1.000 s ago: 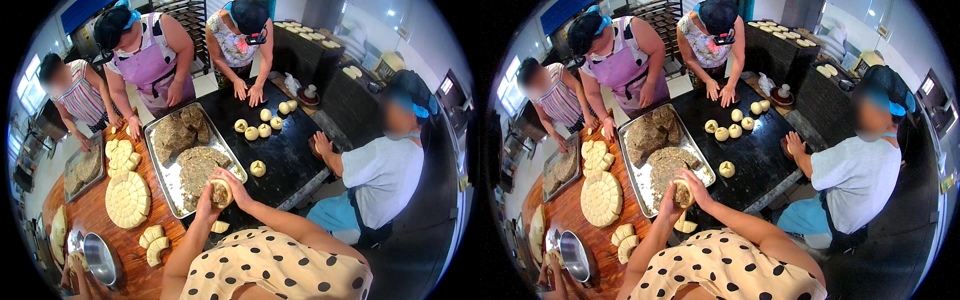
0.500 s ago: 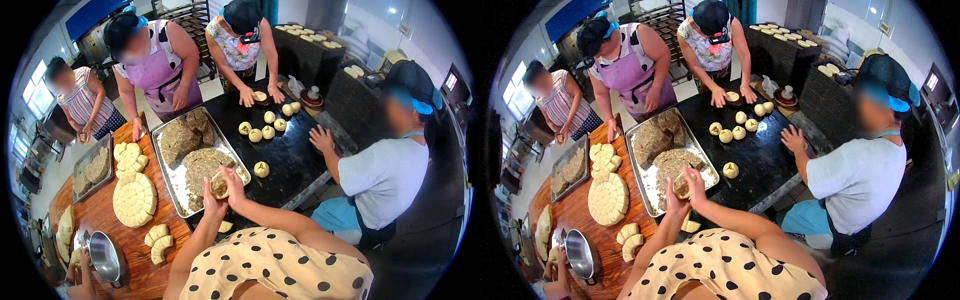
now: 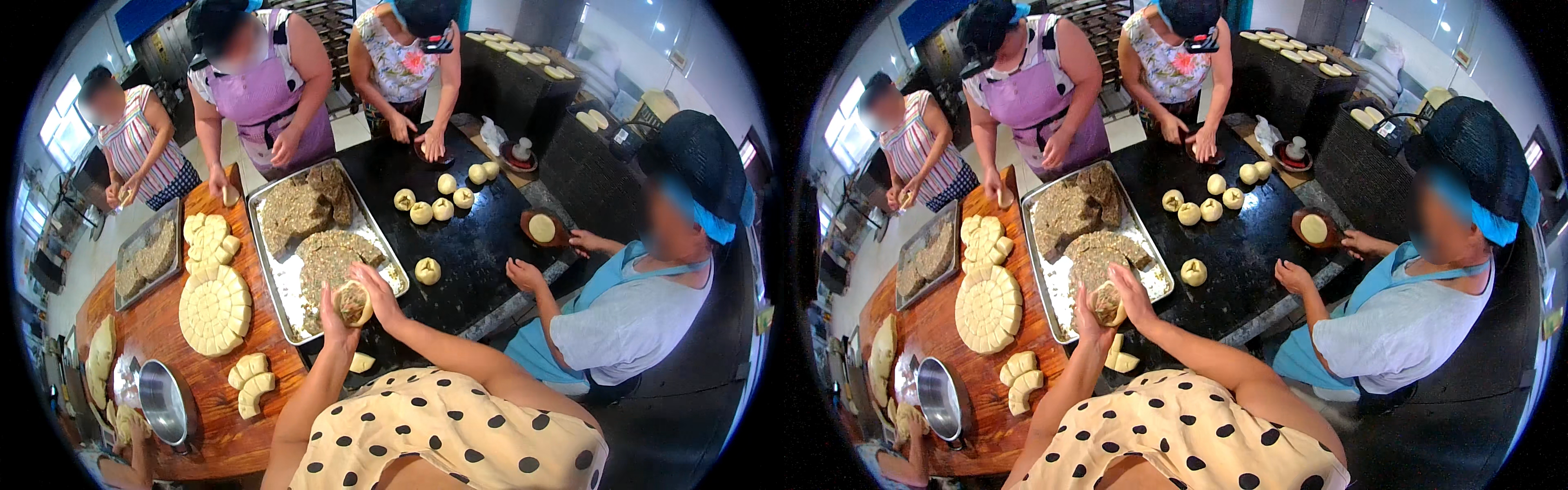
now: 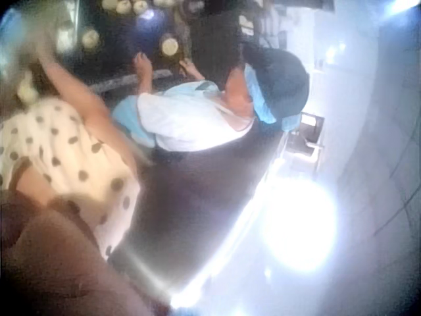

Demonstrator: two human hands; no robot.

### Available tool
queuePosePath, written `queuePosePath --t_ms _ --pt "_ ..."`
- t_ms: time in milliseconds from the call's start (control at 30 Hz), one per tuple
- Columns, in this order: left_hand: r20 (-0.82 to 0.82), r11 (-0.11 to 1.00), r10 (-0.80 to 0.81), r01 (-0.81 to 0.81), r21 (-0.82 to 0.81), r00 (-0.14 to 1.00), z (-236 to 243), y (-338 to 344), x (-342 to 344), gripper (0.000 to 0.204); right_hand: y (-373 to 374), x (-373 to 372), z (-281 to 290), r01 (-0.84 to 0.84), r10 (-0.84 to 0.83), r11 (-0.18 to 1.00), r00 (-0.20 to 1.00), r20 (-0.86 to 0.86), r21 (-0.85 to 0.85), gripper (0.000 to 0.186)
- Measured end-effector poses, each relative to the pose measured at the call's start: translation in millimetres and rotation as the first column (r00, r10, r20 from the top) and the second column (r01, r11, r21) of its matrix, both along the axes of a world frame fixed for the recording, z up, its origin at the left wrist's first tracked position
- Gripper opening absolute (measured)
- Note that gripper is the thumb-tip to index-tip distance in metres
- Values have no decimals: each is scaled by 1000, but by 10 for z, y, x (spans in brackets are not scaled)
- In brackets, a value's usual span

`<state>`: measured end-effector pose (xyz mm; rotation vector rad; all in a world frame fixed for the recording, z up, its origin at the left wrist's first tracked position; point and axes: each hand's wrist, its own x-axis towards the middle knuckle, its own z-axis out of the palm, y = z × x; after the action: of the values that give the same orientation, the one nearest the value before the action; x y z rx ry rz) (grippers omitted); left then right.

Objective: The person takes portions of dough from a large pile on a wooden table, flattens them by hand, adds a scoop of meat filling from a tray, and folds the dough to encase the filling, forming rounded buns.

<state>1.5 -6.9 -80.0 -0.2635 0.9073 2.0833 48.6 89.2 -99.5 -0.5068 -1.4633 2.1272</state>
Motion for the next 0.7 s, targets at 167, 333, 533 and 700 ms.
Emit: queuePosePath --t_ms 167,333,533,700 --pt "-294 948 96 -178 -264 951 -73 245 90 41 -4 -55 72 -37 -115 826 965 234 562 36" --pt "-526 936 -48 -146 -321 849 -320 289 16 39 -10 -81 32 87 -239 632 967 87 770 30" --pt "-281 990 -101 68 -126 954 -2 290 -256 75 54 -183 60 148 -182 969 968 171 198 32" --pt "-283 960 126 -188 -206 951 -165 325 -305 63 -91 -379 98 205 -211 897 977 -27 391 34"
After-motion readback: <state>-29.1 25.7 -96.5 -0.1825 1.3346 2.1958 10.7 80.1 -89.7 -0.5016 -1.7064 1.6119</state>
